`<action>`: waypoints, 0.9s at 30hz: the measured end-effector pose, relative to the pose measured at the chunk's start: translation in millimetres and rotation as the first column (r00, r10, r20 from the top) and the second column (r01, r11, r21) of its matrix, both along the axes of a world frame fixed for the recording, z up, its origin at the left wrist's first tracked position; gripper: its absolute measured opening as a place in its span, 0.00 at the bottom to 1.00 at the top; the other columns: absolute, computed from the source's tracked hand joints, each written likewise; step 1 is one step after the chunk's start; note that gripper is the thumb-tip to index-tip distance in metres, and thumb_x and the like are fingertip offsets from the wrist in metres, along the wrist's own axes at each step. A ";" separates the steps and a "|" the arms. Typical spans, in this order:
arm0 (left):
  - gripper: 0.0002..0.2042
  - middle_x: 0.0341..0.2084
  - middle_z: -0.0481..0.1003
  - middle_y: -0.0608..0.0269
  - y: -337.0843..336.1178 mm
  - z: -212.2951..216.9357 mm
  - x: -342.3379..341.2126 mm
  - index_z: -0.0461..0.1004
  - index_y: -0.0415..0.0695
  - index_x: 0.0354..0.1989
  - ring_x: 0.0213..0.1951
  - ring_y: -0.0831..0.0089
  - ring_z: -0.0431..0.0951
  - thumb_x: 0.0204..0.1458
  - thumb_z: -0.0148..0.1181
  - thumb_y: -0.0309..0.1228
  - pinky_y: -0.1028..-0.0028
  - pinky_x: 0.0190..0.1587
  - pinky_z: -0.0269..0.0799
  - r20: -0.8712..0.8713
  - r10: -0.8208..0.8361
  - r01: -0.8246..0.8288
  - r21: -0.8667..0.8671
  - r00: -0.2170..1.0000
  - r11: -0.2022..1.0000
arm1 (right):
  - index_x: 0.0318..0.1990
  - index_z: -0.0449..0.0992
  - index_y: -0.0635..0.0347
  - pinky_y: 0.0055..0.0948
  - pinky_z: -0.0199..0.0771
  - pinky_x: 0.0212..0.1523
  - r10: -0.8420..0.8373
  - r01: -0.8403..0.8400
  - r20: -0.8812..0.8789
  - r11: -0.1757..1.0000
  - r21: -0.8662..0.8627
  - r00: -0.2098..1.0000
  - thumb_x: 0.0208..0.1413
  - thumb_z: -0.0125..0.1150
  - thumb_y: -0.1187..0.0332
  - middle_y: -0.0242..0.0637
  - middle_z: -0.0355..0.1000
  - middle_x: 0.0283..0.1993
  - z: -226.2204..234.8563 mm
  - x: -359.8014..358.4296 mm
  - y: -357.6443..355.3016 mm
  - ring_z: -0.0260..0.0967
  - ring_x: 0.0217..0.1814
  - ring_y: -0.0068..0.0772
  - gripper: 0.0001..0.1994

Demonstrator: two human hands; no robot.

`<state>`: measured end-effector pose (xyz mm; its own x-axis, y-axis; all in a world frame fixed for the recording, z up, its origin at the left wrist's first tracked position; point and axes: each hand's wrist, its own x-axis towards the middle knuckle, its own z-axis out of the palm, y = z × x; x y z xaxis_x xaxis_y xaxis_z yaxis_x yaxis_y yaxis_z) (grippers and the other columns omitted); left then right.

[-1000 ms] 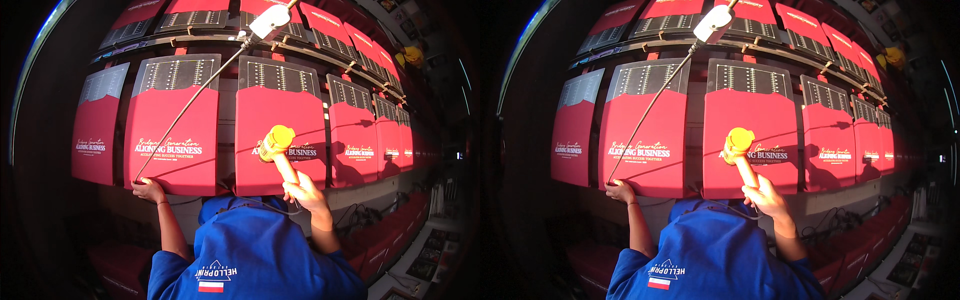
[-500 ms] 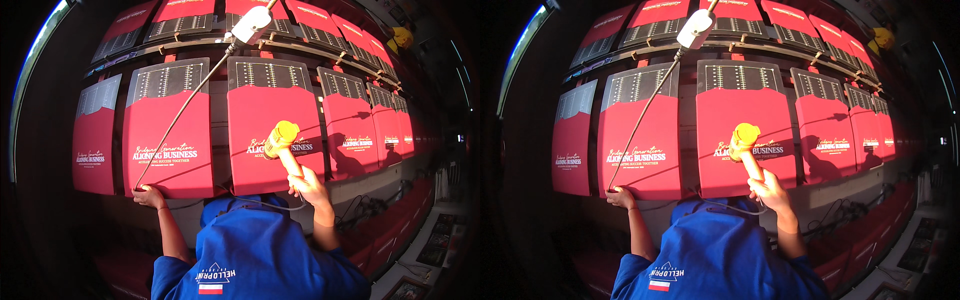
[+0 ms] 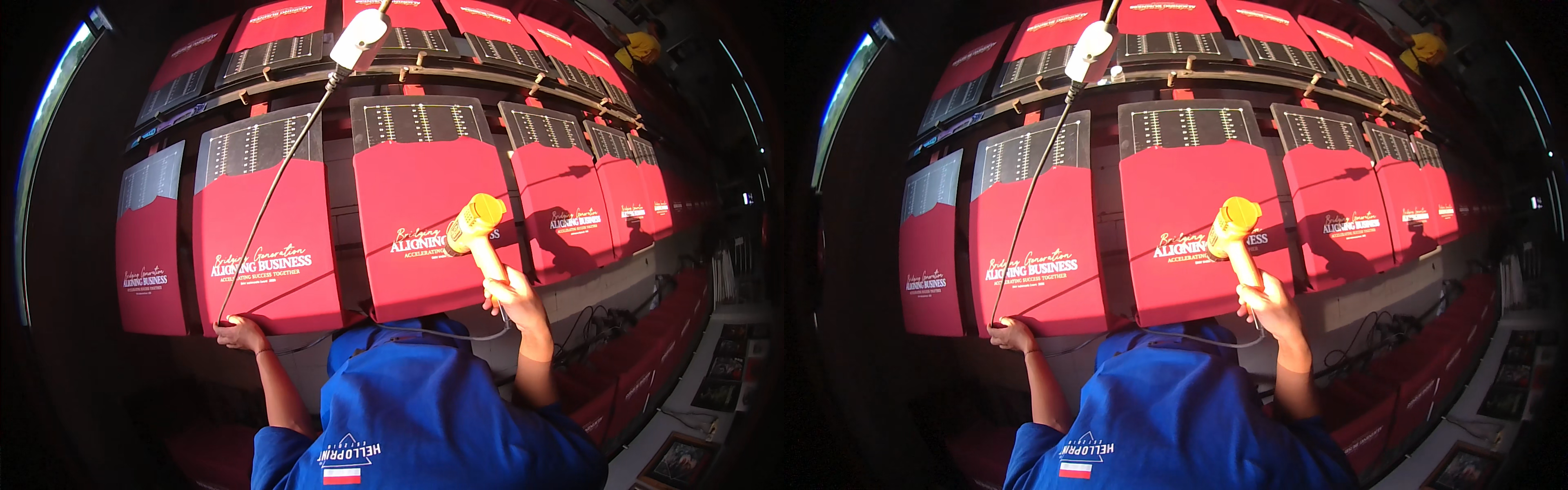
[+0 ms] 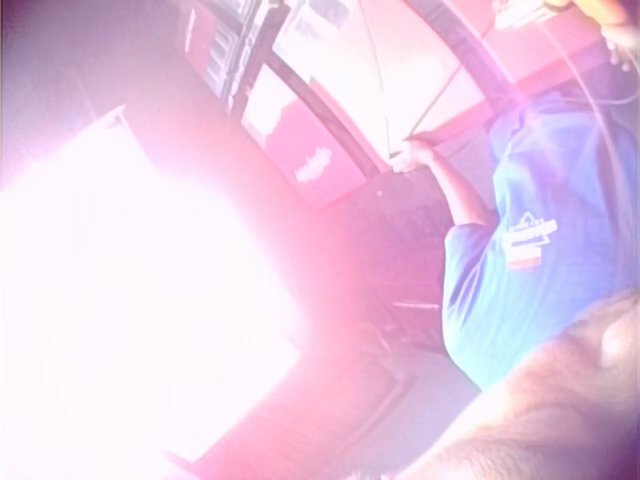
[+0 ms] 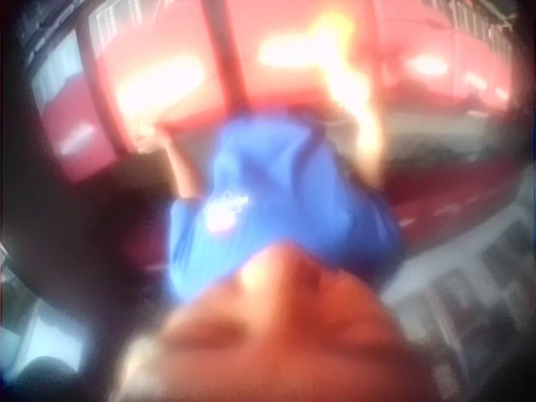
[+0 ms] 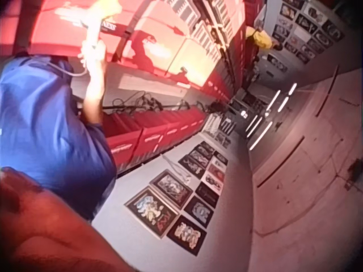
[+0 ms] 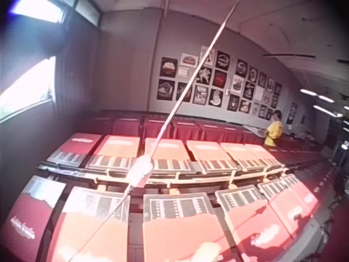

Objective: The person uses a heat gun to dry ink on screen-printed t-shirts mounted on several boards in a workshop.

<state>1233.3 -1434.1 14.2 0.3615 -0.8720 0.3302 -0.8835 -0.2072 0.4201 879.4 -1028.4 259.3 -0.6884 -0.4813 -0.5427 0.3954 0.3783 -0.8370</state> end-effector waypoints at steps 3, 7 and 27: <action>0.26 0.46 0.64 0.44 0.4 1.0 -3.3 0.58 0.43 0.60 0.48 0.49 0.68 0.57 0.53 0.43 0.57 0.51 0.64 -0.006 0.002 -0.002 0.004 1.000 1.000 | 0.43 0.69 0.63 0.20 0.68 0.19 -0.034 0.037 -0.065 0.998 0.041 0.997 0.55 0.57 0.68 0.30 0.68 0.27 -6.6 3.6 4.5 0.70 0.22 0.20 0.11; 0.25 0.47 0.64 0.44 1.3 2.6 -6.1 0.59 0.43 0.59 0.48 0.48 0.68 0.58 0.52 0.43 0.56 0.51 0.64 0.007 0.005 -0.005 0.005 1.000 1.000 | 0.42 0.69 0.63 0.20 0.68 0.19 -0.056 0.057 -0.035 0.997 0.048 0.998 0.55 0.57 0.68 0.30 0.68 0.26 -10.6 -9.3 22.2 0.70 0.22 0.21 0.10; 0.20 0.35 0.77 0.39 -49.7 37.8 71.7 0.73 0.31 0.41 0.42 0.47 0.77 0.55 0.52 0.40 0.57 0.46 0.69 0.002 -0.287 0.278 0.249 0.958 0.928 | 0.40 0.68 0.61 0.21 0.69 0.21 -0.205 0.209 0.059 0.974 -0.082 0.977 0.56 0.58 0.66 0.32 0.69 0.27 -4.1 -31.0 53.3 0.70 0.24 0.23 0.10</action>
<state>1305.0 -1483.8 52.0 0.0801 -0.9914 0.1036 -0.9345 -0.0385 0.3538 848.3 -975.1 255.2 -0.7514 -0.3781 -0.5408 0.4993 0.2099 -0.8406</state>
